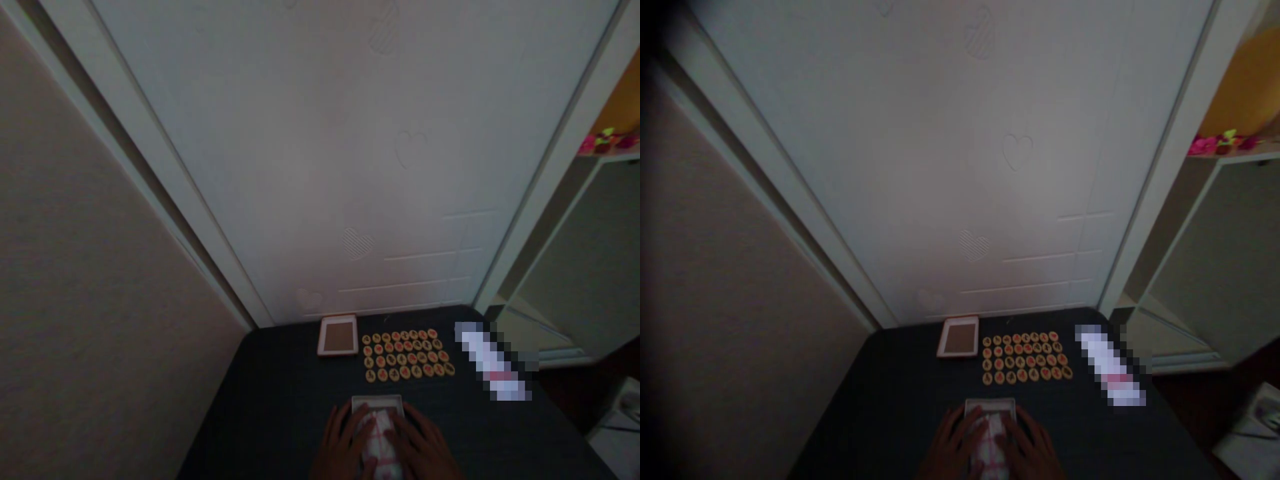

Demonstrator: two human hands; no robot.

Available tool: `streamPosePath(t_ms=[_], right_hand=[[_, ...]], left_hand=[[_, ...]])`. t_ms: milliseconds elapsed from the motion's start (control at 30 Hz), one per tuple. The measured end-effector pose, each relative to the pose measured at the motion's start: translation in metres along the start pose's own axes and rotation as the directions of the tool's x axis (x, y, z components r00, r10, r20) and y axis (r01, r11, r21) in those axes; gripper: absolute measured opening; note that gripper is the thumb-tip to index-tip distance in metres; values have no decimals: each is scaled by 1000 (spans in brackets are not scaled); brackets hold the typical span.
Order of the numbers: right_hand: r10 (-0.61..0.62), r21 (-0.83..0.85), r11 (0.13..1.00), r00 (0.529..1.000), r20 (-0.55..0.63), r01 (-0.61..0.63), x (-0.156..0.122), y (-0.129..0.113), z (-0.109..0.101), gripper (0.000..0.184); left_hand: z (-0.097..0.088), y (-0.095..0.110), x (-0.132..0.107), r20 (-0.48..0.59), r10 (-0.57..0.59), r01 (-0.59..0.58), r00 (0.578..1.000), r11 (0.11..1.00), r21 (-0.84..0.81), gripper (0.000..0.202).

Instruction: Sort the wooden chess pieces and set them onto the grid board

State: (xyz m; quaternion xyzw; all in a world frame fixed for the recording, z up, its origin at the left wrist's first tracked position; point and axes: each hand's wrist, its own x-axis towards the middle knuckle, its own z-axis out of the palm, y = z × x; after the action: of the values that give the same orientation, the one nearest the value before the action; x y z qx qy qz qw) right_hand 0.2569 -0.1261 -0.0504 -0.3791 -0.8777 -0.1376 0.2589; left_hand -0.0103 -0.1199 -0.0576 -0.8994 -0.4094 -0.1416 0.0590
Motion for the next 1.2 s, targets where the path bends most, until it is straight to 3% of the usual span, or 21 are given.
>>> streamPosePath(t_ms=[200, 367, 500, 600, 667, 767, 900, 1033, 1200], right_hand=[[11, -52, 999, 1000, 24, -10, 3, 1, -3, 40], [11, -47, 999, 1000, -26, -12, 4, 2, -2, 38], [11, -18, 1000, 1000, -12, -11, 5, 5, -2, 37], [20, 22, 1000, 1000, 13, -20, 6, 8, -5, 35], [32, 44, 998, 999, 25, -33, 7, 9, -7, 33], [49, 58, 997, 998, 30, -50, 9, 10, -8, 29], [17, 11, 1000, 1000, 5, -17, 10, 12, 2, 25], [-65, -47, 997, 997, -33, 63, 8, 14, 15, 29], [-57, -17, 998, 997, -56, 56, 9, 14, 14, 31]], left_hand=[[6, -2, -2, 15, 20, -20, 1000, 998, 60, 66], [7, 0, 0, 2, 21, -22, 1000, 998, 61, 63], [6, 1, 3, -38, 9, -9, 999, 1000, 5, 62], [-8, 1, 9, -55, -39, 34, 998, 995, -96, 55], [-21, 0, 15, -27, -107, 101, 994, 979, -179, 48], [-34, -3, 23, 51, -215, 221, 975, 930, -294, 56], [-22, -14, 26, 156, -164, 210, 974, 912, -353, 69], [-5, -22, 27, 171, -122, 177, 978, 917, -359, 70], [-15, -16, 31, 181, -147, 209, 972, 893, -398, 64]])
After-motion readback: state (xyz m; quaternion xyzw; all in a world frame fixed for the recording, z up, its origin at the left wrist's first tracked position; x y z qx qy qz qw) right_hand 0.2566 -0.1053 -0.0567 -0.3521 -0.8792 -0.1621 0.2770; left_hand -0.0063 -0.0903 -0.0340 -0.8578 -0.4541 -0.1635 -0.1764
